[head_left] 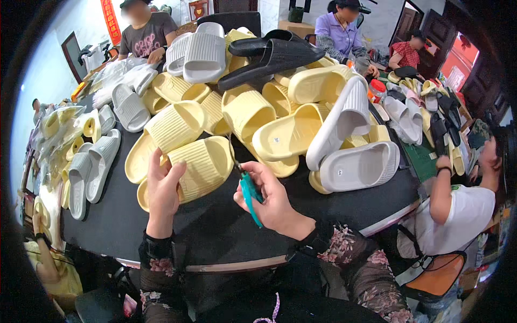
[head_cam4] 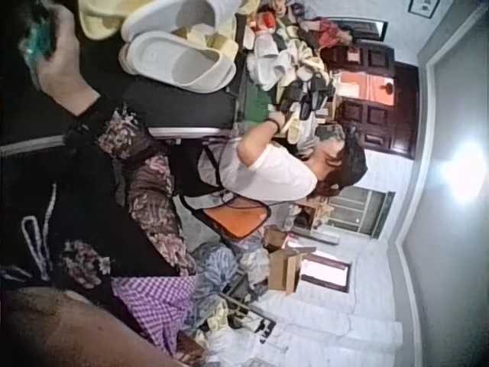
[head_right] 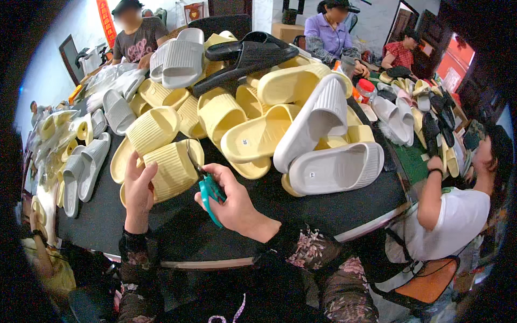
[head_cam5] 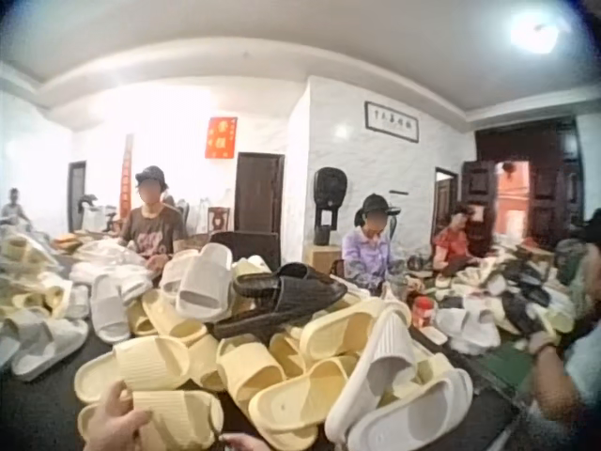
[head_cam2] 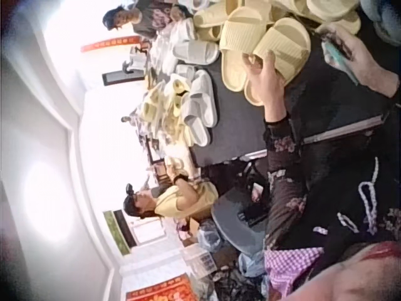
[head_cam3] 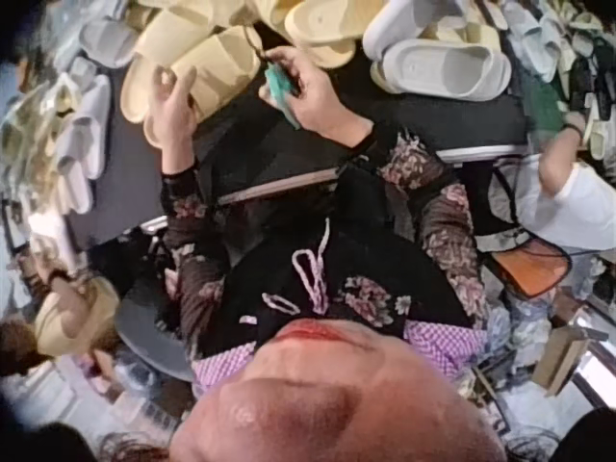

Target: The recorder uses a tool to trim or process molded foam sandals at a workshop table.

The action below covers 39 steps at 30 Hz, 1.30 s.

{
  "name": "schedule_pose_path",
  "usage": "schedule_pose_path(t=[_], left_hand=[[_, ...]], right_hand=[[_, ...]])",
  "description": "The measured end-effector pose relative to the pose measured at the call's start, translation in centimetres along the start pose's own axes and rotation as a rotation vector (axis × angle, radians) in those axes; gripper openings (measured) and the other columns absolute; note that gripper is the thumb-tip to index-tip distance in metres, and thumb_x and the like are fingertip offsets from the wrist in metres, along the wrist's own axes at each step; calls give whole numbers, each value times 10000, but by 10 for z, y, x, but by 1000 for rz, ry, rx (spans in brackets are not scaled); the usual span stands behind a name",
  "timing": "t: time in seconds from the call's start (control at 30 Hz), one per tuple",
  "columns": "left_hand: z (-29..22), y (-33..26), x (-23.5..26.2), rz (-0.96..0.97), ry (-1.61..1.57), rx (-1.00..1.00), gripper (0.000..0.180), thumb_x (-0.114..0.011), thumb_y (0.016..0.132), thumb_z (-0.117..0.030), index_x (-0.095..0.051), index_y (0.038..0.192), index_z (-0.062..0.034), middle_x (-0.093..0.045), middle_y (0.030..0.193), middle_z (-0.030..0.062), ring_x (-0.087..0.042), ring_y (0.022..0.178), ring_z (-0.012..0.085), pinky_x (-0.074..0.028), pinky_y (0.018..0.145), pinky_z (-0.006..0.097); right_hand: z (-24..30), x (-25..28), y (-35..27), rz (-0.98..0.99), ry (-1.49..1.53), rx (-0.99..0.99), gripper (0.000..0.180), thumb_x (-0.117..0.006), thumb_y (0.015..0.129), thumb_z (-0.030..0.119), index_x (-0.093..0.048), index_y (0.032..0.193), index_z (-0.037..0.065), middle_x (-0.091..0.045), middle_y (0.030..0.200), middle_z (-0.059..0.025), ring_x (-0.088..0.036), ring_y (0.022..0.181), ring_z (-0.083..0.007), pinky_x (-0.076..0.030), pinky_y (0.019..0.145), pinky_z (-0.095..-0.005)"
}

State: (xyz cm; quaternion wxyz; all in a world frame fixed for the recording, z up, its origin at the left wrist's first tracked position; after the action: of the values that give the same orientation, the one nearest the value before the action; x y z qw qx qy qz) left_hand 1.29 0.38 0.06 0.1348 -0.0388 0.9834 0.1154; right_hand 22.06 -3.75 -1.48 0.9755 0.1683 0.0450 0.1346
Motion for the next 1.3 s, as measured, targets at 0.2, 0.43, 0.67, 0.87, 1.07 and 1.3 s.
schedule_pose_path(t=[0.2, 0.43, 0.67, 0.87, 1.07, 1.3], left_hand=[[-2, -11, 6, -75, -86, -72, 555, -518, 869, -17, -293, 1375, 20, -530, 1230, 188, -544, 1122, 239, -425, 961, 341], [-11, -20, 2, -175, -75, -160, 549, -498, 880, -15, -287, 1385, 20, -538, 1209, 191, -547, 1109, 218, -430, 945, 327], [-15, -22, 7, -166, -58, -210, 534, -491, 873, -10, -311, 1375, 18, -542, 1203, 178, -547, 1109, 211, -424, 951, 324], [-13, -27, 0, -131, -40, -241, 537, -498, 860, 2, -313, 1363, 28, -548, 1190, 190, -548, 1110, 217, -426, 948, 333], [5, -24, -2, -115, -32, -206, 587, -512, 830, 23, -287, 1372, 43, -540, 1205, 207, -547, 1111, 235, -425, 950, 336], [-9, -7, 9, -47, 164, -331, 441, -569, 824, -17, -439, 1236, 74, -577, 1095, 128, -562, 1021, 177, -438, 887, 292]], right_hand=[[-5, -4, 3, 88, -211, -122, 457, -673, 850, 75, -428, 1229, 2, -566, 926, -41, -536, 828, -65, -458, 752, -227], [3, -4, 2, 93, -385, -76, 471, -710, 808, 162, -470, 1187, 21, -624, 887, -133, -623, 753, -178, -498, 628, -312], [4, -8, 1, 114, -429, -76, 457, -722, 797, 106, -483, 1171, 0, -602, 884, -70, -584, 777, -96, -491, 684, -262], [2, -6, -4, 76, -409, 7, 408, -676, 795, 131, -485, 1135, 10, -624, 800, -163, -649, 702, -249, -513, 638, -364], [-4, 2, -4, 79, -435, -37, 417, -690, 789, 94, -484, 1135, -14, -615, 826, -123, -616, 750, -185, -498, 672, -319], [-7, -5, 9, 84, -454, 27, 411, -686, 809, 40, -478, 1154, -38, -645, 892, -73, -606, 822, -94, -491, 748, -243]])
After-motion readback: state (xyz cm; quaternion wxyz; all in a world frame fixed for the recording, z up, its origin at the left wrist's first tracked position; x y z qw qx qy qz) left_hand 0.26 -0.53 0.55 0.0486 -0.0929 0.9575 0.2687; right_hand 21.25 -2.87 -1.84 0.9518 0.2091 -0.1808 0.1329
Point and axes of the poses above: each hand's wrist, its own y-axis towards the middle knuckle, its own x-axis out of the back of the hand, z = x × y, the point moved 6 cm from there along y, towards the middle knuckle
